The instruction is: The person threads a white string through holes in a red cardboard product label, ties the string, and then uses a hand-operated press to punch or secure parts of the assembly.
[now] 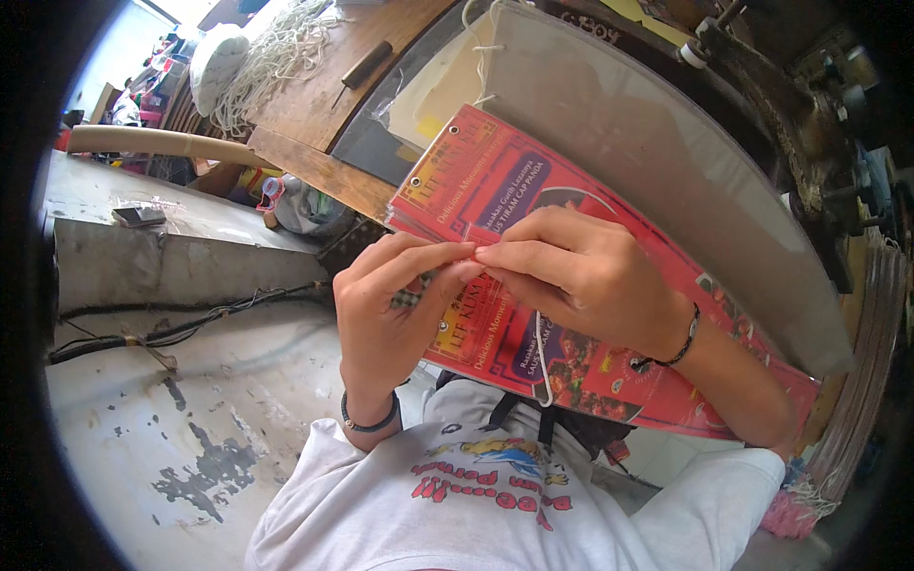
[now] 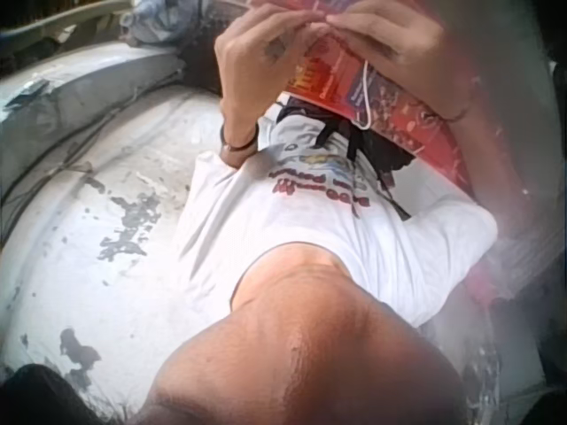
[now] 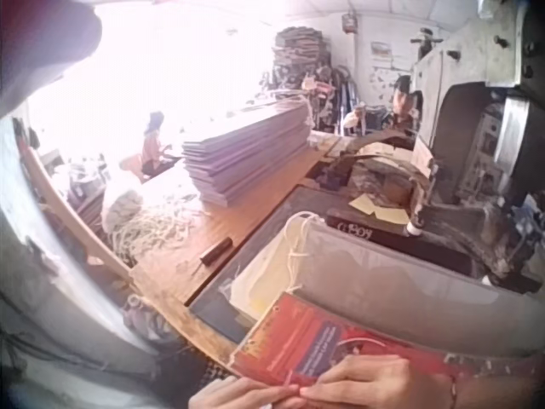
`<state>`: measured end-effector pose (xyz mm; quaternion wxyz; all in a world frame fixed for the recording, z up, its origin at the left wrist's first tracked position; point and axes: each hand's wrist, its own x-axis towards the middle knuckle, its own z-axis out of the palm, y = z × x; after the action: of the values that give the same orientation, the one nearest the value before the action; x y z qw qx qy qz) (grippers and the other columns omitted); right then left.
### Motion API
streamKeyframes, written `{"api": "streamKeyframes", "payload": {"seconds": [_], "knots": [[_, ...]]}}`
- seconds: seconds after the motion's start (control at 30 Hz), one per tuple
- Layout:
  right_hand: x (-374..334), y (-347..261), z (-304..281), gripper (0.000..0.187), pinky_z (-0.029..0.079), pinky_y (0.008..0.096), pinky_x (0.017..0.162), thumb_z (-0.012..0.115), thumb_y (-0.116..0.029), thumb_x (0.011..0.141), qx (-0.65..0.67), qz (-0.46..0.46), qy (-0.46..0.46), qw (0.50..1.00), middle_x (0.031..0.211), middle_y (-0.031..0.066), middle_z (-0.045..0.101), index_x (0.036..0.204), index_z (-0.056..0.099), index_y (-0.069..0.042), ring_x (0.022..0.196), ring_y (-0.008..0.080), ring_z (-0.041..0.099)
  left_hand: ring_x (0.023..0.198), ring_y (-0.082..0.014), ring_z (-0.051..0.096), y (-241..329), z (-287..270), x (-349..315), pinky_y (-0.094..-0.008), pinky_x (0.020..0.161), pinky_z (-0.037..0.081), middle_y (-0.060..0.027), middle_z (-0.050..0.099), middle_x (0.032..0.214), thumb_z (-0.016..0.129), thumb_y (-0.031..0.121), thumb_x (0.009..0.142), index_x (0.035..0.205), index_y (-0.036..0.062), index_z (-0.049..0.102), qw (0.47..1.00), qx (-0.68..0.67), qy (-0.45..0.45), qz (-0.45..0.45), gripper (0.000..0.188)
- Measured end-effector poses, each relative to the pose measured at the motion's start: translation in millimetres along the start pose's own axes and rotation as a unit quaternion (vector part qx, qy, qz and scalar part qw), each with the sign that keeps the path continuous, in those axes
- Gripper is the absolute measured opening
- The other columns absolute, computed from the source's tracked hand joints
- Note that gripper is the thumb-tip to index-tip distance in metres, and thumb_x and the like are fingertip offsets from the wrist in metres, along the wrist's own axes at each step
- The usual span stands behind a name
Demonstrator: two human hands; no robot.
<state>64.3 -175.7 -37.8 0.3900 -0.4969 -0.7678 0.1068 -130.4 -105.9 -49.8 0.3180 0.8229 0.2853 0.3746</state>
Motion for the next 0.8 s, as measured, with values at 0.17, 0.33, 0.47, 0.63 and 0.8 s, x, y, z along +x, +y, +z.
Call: {"api": "streamKeyframes", "payload": {"seconds": [0.17, 0.33, 0.47, 0.63, 0.8], "knots": [[-3.1, 1.2, 3.6, 0.025, 0.055, 0.0316, 0.064, 0.074, -0.004, 0.077, -0.018, -0.008, 0.012, 1.000, 0.090, 0.0075, 0.067, 0.102, 0.070, -0.005, 0.074, 0.0222, 0.066, 0.067, -0.0164, 0.063, 1.3, 0.4, -0.9, -0.0269, 0.061, 0.049, -0.0076, 0.066, 0.078, 0.078, 0.005, 0.074, 0.091, 0.0007, 0.073, 0.998, -0.026, -0.025, -0.043, 0.018], [-2.2, 0.1, 0.7, 0.023, 0.055, 0.0314, 0.065, 0.074, -0.006, 0.078, -0.026, -0.009, 0.024, 0.999, 0.089, 0.0069, 0.066, 0.100, 0.069, -0.006, 0.075, 0.0225, 0.066, 0.066, -0.0158, 0.063, -1.8, 1.0, 1.6, -0.0265, 0.060, 0.049, -0.0075, 0.066, 0.078, 0.077, 0.002, 0.074, 0.090, 0.0003, 0.073, 0.999, -0.002, -0.039, -0.011, 0.016], [-1.8, 1.1, 3.3, 0.019, 0.055, 0.0319, 0.065, 0.074, -0.007, 0.078, -0.025, -0.008, 0.032, 0.999, 0.087, 0.0064, 0.066, 0.096, 0.067, -0.007, 0.075, 0.0232, 0.066, 0.065, -0.0155, 0.064, -0.5, 0.7, 1.0, -0.0262, 0.059, 0.049, -0.0074, 0.067, 0.077, 0.077, 0.001, 0.074, 0.089, 0.0008, 0.073, 0.999, -0.002, -0.029, -0.016, 0.015], [0.5, 0.3, 5.4, 0.015, 0.054, 0.0336, 0.065, 0.072, -0.008, 0.080, -0.046, -0.009, 0.024, 0.999, 0.085, 0.0068, 0.065, 0.093, 0.064, -0.006, 0.075, 0.0236, 0.065, 0.063, -0.0193, 0.062, -2.6, 4.3, -1.6, -0.0299, 0.058, 0.047, -0.0035, 0.066, 0.076, 0.077, 0.012, 0.073, 0.088, 0.0089, 0.073, 1.000, 0.011, 0.010, -0.001, 0.017], [2.7, -2.0, 6.0, 0.013, 0.053, 0.0347, 0.064, 0.070, -0.007, 0.082, -0.052, -0.008, 0.011, 0.999, 0.084, 0.0077, 0.062, 0.091, 0.062, -0.004, 0.076, 0.0240, 0.063, 0.063, -0.0177, 0.061, -4.0, 2.6, -0.6, -0.0293, 0.057, 0.046, -0.0021, 0.065, 0.075, 0.077, 0.012, 0.072, 0.090, 0.0106, 0.074, 0.999, 0.030, 0.017, 0.039, 0.019]]}}
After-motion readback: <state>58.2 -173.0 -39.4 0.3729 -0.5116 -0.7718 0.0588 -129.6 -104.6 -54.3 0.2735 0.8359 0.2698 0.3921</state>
